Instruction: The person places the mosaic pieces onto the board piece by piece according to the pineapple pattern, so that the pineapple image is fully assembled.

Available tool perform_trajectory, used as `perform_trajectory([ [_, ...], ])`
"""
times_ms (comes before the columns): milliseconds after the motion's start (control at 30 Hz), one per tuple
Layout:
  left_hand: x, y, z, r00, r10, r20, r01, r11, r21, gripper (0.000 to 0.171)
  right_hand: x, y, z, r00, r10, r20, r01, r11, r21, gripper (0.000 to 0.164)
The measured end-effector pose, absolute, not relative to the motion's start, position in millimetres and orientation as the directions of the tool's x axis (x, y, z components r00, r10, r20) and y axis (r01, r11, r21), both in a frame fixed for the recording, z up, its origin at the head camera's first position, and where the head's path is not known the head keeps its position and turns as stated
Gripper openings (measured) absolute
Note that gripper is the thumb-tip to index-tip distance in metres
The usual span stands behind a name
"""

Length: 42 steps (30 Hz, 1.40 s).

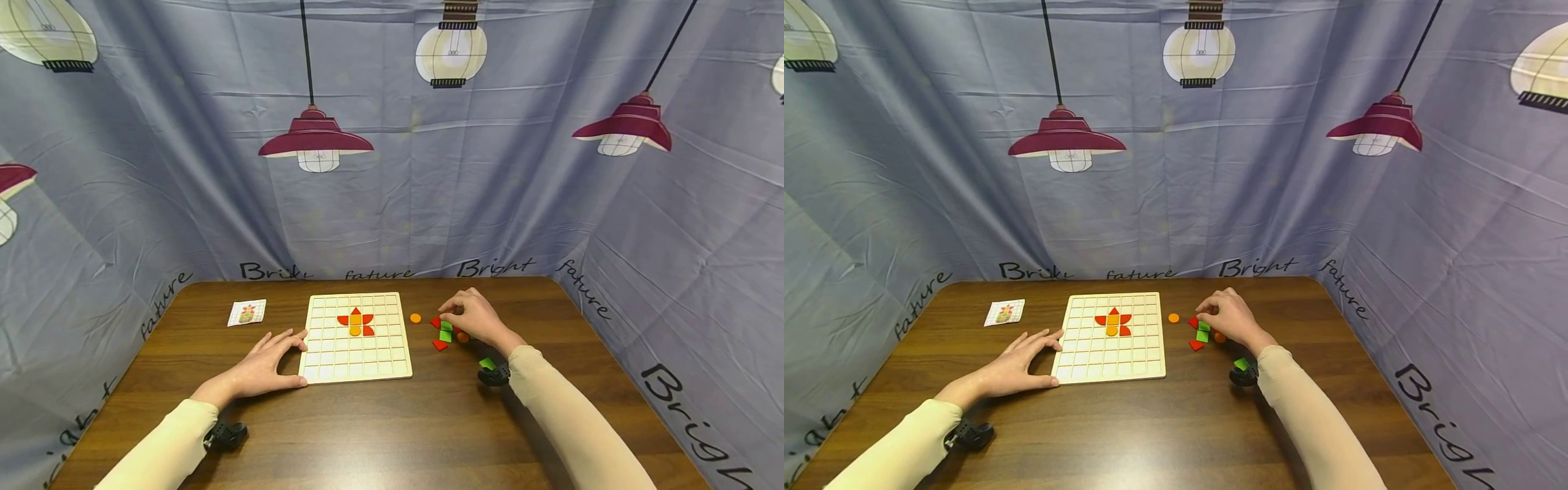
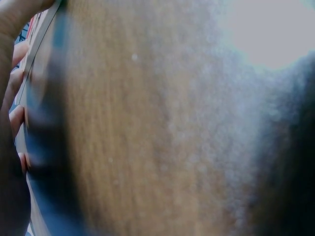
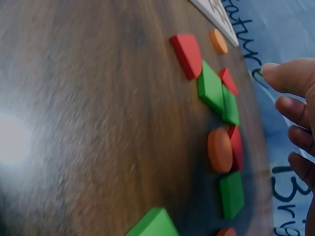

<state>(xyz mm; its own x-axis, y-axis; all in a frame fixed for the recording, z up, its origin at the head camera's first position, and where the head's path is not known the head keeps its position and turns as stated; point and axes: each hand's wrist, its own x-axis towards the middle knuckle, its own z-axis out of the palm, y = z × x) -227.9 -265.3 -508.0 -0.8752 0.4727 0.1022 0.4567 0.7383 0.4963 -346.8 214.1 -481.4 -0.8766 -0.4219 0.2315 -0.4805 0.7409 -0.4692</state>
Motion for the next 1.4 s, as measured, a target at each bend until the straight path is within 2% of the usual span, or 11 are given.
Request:
perform_trajectory([
  [367, -228.8, -265.6, -510.0, -0.874, 0.473, 0.110, 0.461, 0.737, 0.494, 0.058, -341.8, 222.9, -493.8, -0.882, -0.427, 0.198, -0.470, 0.780, -0.413, 0.015],
  [667, -228.0, -264.9, -509.0, -0.871, 0.478, 0.116, 0.469, 0.737, 0.487, 0.058, -343.6, 209.4, -500.6, -0.899, -0.398, 0.184, -0.438, 0.833, -0.338, 0.028],
  [933, -228.1, -264.4, -508.3, -0.873, 0.476, 0.109, 0.464, 0.738, 0.489, 0.058, -343.7, 199.2, -499.8, -0.884, -0.426, 0.192, -0.467, 0.815, -0.343, 0.017],
  [1200, -228.0, -264.1, -508.3, -0.873, 0.475, 0.108, 0.462, 0.737, 0.494, 0.058, -344.6, 189.1, -501.6, -0.877, -0.433, 0.208, -0.479, 0.815, -0.326, 0.027],
  [1400, -228.4, -265.7, -509.7, -0.871, 0.477, 0.114, 0.468, 0.739, 0.485, 0.059, -344.8, 186.2, -503.0, -0.874, -0.449, 0.186, -0.486, 0.807, -0.336, 0.020],
])
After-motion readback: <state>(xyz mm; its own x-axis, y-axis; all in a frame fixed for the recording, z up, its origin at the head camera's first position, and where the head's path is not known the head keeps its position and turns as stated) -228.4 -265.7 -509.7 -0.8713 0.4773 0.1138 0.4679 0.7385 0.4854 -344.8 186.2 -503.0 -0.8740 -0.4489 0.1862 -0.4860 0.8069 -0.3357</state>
